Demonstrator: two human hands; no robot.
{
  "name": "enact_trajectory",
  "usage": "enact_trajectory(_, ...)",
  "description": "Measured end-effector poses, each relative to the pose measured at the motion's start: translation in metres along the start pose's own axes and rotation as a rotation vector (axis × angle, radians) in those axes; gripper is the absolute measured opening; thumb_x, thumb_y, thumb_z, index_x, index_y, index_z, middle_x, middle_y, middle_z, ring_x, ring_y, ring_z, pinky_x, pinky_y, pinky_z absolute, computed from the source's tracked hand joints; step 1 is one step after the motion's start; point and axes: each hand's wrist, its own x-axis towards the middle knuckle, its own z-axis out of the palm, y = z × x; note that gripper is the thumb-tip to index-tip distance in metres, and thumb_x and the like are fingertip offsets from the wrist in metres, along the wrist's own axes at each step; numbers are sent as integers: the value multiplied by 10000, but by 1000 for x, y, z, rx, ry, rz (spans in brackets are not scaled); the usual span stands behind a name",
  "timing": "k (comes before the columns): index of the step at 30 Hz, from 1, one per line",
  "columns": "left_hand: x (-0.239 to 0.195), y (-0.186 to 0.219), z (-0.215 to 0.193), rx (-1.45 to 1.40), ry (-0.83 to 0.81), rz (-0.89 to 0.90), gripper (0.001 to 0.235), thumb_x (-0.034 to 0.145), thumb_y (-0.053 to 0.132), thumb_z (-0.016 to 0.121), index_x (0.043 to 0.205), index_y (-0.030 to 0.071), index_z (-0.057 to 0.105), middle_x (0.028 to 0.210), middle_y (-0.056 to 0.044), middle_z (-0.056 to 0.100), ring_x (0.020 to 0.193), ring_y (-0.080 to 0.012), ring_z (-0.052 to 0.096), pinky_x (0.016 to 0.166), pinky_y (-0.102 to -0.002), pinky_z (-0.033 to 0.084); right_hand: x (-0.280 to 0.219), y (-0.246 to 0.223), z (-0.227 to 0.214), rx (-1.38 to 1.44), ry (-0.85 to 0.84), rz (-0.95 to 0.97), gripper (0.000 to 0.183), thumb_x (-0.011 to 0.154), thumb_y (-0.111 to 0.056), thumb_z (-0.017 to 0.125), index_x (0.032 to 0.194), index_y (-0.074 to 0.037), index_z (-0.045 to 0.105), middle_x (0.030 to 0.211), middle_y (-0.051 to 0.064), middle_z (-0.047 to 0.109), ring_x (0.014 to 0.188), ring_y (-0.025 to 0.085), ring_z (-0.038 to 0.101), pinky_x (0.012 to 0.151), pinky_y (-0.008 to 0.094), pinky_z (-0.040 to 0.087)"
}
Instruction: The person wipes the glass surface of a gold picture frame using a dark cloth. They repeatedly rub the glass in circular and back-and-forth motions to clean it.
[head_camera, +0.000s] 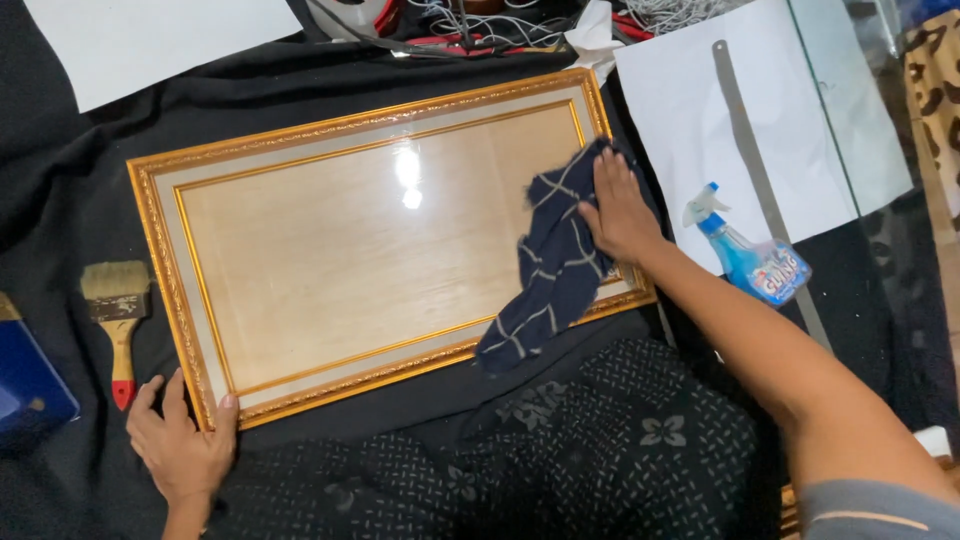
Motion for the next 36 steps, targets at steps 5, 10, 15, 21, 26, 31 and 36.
enact_trajectory(5,4,0,2,8,-32,-6,689,1002,473,616,1445,-53,670,1417,-326,556,1298,-500,521,1000,-643,448,101,17,-8,10,85,32,711,1134,-297,417,1629,46,39,1705,257,2,1581,445,0,1285,570,71)
enact_trajectory(10,7,-1,1,-21,-53,-10,713,998,481,601,1453,-67,646,1406,-336,524,1302,-504,498,1008,-655,431,151,21,-20,93,46,157,676,1202,-321,366,1646,-6,-36,1707,198,-91,1598,369,-60,1333,475,40)
enact_trajectory(15,7,-1,-1,-19,-41,-10,693,991,482,621,1423,-58,670,1398,-315,528,1290,-502,509,999,-636,443,117,16,-12,30,112,110,674,1179,-335,338,1651,12,5,1713,210,-66,1597,420,-25,1299,569,65)
enact_trajectory(21,7,6,-9,-34,-41,-49,715,1016,526,571,1424,-52,676,1431,-313,530,1297,-493,511,986,-630,441,-22,-14,-1,-59,-11,-8,709,1073,-213,352,1638,8,-15,1714,220,-81,1574,439,-91,1266,604,46)
enact_trajectory(26,4,5,-11,-60,-45,-66,717,1005,537,574,1429,-35,663,1441,-310,526,1300,-489,502,975,-638,438,-119,-2,16,-36,-106,-97,739,1066,-306,343,1644,-55,-43,1725,173,-81,1574,437,-124,1251,593,64)
enact_trajectory(31,6,10,-19,-102,-76,-109,679,996,521,591,1437,7,645,1448,-289,501,1313,-477,473,1002,-628,415,-150,-31,-23,-169,-248,-128,689,1025,-434,427,1570,-26,327,1661,169,288,1581,365,135,1259,560,105)
enact_trajectory(36,7,8,-19,-76,-126,-132,715,982,555,557,1451,20,630,1452,-289,505,1338,-444,466,1024,-604,409,-102,-67,-26,163,-296,15,729,1041,-480,368,1622,-66,220,1709,136,176,1595,306,89,1238,500,193)
